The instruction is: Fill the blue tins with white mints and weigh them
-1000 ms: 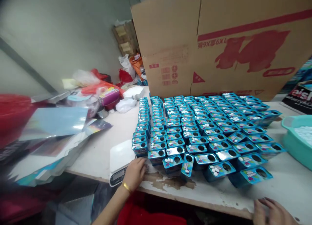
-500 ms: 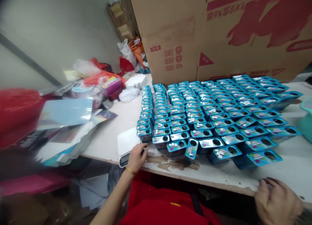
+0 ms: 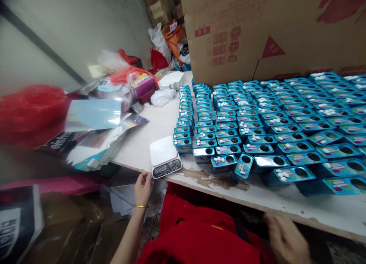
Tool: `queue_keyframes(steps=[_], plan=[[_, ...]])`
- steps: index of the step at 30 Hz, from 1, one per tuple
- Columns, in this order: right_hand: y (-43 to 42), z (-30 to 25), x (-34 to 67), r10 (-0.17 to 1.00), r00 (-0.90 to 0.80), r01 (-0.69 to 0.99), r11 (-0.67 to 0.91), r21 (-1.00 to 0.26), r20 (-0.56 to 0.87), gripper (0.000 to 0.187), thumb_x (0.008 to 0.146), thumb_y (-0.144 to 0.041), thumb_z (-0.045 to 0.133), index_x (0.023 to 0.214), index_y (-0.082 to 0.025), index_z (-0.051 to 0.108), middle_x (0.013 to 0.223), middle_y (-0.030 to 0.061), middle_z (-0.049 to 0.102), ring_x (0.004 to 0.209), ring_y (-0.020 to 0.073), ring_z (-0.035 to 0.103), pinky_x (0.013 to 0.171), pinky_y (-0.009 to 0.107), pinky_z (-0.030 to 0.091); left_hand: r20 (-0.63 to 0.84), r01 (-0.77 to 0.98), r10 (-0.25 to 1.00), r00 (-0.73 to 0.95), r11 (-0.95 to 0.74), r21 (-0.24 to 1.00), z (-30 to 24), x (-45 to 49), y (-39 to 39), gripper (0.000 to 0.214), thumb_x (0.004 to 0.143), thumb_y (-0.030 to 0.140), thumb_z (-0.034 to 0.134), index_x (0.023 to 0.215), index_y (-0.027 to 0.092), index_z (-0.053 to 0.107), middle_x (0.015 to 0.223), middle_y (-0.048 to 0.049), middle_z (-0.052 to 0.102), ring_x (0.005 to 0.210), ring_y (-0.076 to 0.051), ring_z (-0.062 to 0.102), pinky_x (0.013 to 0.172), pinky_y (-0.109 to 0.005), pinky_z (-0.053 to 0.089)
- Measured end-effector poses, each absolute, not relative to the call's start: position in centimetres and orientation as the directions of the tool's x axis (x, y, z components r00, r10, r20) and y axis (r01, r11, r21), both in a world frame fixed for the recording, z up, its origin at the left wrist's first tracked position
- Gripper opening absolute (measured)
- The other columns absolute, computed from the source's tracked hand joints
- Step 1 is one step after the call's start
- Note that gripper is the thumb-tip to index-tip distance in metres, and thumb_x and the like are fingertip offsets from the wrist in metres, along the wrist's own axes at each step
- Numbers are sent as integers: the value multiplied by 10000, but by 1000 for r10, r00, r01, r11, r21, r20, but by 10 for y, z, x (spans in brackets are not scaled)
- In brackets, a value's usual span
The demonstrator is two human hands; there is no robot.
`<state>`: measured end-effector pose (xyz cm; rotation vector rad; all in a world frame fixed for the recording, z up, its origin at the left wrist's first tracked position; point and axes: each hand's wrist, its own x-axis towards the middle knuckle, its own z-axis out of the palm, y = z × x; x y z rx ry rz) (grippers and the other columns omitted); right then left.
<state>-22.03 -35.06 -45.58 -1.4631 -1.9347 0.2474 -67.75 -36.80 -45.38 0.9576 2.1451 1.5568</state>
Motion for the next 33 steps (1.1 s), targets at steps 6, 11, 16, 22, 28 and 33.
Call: queue_keyframes(steps=[6,11,16,22,28,33], plan=[[-333,-410,-344,781,-590,448,527,-722,204,271,941,-368,404,938,-244,644,894,72,688,795,195,656,713,288,537,355,593,654,-668,180,785,-438,-669,-361,294,871,414,494,987,156,573,871,-61,594,789,-175,568,727,-296,481],[-307,-408,-385,740,-661,507,562,-654,122,293,952,-379,392,836,-228,614,783,40,643,733,181,602,681,306,479,476,762,784,-398,-7,648,-399,-664,-344,222,892,308,478,1031,161,569,851,-48,572,788,-162,555,745,-286,462],[-307,-422,-384,763,-630,503,540,-674,141,323,957,-380,373,764,-212,571,750,39,610,711,180,572,669,314,456,428,742,785,-448,59,668,-393,-685,-344,226,885,273,461,1031,152,583,887,-60,608,771,-155,563,681,-265,451],[-309,-424,-380,760,-628,472,544,-693,169,313,951,-386,389,755,-212,561,751,41,607,706,179,564,666,315,453,357,725,843,-402,54,687,-396,-697,-351,232,881,299,483,1039,156,576,888,-56,623,774,-154,577,685,-262,462],[-305,-429,-380,736,-659,478,571,-668,157,282,956,-360,386,779,-214,551,762,37,597,715,179,565,679,314,450,519,852,854,-44,-239,466,-368,-657,-306,289,889,297,505,1150,177,536,1048,-96,564,971,-188,545,852,-322,457],[-303,-428,-379,739,-656,467,556,-688,151,272,961,-357,371,808,-220,548,782,43,595,738,181,577,679,309,457,527,921,828,190,-336,196,-340,-629,-251,262,885,319,513,1104,205,601,1157,-120,538,1064,-243,485,901,-402,400]])
